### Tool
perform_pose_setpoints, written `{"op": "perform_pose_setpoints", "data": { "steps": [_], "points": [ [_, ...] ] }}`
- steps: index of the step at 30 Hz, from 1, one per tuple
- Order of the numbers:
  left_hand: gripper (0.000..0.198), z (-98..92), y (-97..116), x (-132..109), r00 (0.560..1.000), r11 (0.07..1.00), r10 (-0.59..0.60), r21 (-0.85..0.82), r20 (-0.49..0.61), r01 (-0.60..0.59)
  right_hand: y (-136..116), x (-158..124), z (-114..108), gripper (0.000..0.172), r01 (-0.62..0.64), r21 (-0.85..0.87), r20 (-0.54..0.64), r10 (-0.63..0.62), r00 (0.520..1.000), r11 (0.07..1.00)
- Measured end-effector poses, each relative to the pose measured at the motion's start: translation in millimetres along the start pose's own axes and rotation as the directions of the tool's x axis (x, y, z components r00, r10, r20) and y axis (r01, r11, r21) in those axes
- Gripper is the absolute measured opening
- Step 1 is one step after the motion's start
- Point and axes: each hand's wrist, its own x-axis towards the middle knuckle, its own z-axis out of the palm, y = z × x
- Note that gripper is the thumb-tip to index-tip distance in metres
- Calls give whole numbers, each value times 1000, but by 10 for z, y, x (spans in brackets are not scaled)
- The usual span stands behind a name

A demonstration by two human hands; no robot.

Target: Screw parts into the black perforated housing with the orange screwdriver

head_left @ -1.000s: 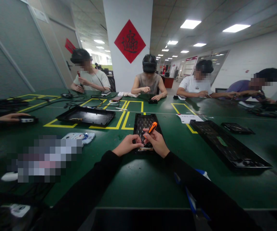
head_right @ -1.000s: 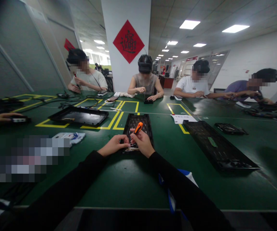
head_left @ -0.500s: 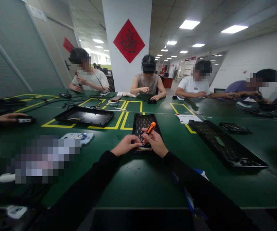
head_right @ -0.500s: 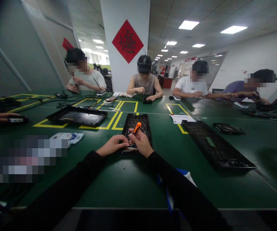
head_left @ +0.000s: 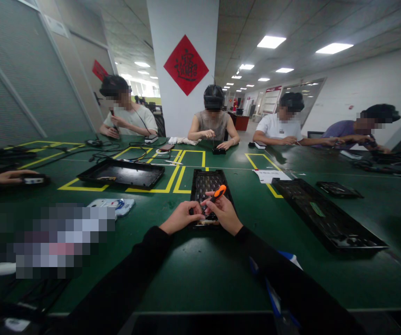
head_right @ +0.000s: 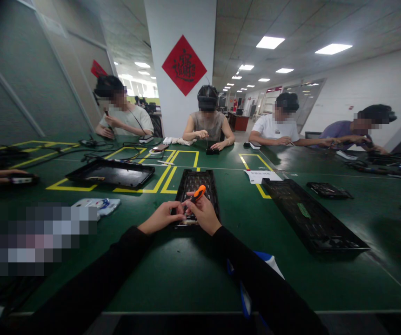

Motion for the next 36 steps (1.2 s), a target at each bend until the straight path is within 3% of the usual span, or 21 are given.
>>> {"op": "perform_pose_setpoints", "data": {
  "steps": [18, 36],
  "points": [
    [23, -12, -55, -1, 999, 999, 51, 18, 15, -51, 34, -2, -17, 27, 20, -71, -1, -20, 1000, 997],
    [27, 24, -46, -15, 999, 1000, -21, 13, -37, 22, 19, 21, -20, 41, -39, 51, 16, 38, 999, 998]
  ]
}}
